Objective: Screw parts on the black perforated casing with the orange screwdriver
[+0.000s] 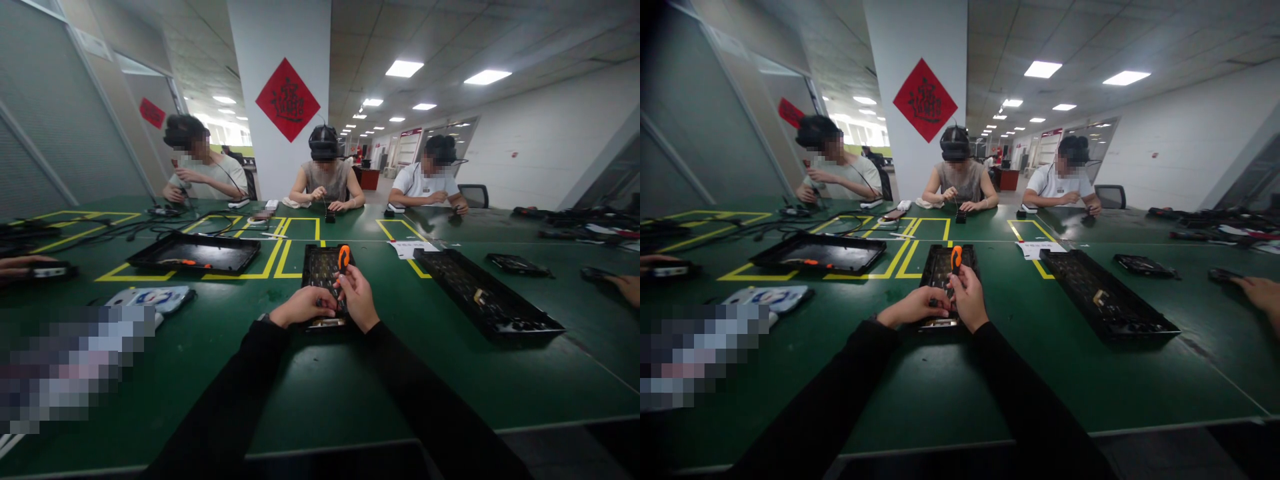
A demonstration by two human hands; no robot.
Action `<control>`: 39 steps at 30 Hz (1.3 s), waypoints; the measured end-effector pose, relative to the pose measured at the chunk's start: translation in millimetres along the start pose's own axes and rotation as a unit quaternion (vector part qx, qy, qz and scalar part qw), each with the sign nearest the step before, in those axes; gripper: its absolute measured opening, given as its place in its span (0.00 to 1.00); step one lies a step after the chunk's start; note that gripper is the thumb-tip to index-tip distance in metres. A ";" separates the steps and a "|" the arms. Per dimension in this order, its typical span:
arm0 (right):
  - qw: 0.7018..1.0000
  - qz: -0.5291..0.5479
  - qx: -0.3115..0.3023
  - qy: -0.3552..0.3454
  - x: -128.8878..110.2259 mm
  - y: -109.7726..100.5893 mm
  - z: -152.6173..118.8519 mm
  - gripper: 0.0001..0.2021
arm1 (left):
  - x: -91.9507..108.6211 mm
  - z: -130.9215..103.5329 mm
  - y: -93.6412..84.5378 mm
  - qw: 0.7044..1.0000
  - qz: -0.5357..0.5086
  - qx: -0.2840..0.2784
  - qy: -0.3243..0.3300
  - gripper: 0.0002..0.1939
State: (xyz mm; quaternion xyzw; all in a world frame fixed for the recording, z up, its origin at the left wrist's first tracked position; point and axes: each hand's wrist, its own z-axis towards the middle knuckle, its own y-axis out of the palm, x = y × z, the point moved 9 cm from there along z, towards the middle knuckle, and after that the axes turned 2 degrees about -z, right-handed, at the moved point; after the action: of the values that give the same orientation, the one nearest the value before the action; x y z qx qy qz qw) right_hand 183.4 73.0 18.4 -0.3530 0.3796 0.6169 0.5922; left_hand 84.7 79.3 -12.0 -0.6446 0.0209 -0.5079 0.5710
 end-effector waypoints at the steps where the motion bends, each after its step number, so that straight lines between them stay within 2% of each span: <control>1: 1.000 0.001 -0.001 0.000 -0.6 0.0 0.0 0.16 | -0.2 0.2 0.6 1.000 -0.001 -0.002 0.001 0.13; 8: 1.000 0.002 -0.001 -0.006 0.9 1.0 0.8 0.23 | -4.3 0.5 -0.1 1.000 0.009 0.007 -0.014 0.14; 16: 0.999 -0.037 -0.003 -0.025 -0.9 0.9 0.4 0.17 | -8.5 0.7 0.3 1.000 0.011 0.015 -0.018 0.16; 23: 1.000 -0.011 -0.002 -0.010 2.4 0.4 0.9 0.24 | -4.6 0.3 1.1 1.000 -0.006 -0.005 0.007 0.13; 29: 1.000 0.001 -0.007 -0.001 3.0 1.3 0.9 0.24 | -0.6 -0.2 0.9 1.000 -0.015 -0.007 0.024 0.12; 39: 0.999 -0.025 -0.001 -0.024 0.0 0.0 0.8 0.22 | -2.9 0.1 -1.6 1.000 -0.008 0.011 -0.019 0.13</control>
State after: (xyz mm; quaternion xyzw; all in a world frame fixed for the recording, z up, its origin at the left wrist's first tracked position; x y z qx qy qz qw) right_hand 183.5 73.7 18.8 -0.3481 0.3552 0.6106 0.6163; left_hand 82.4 81.7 -12.6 -0.6483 -0.0010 -0.5003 0.5740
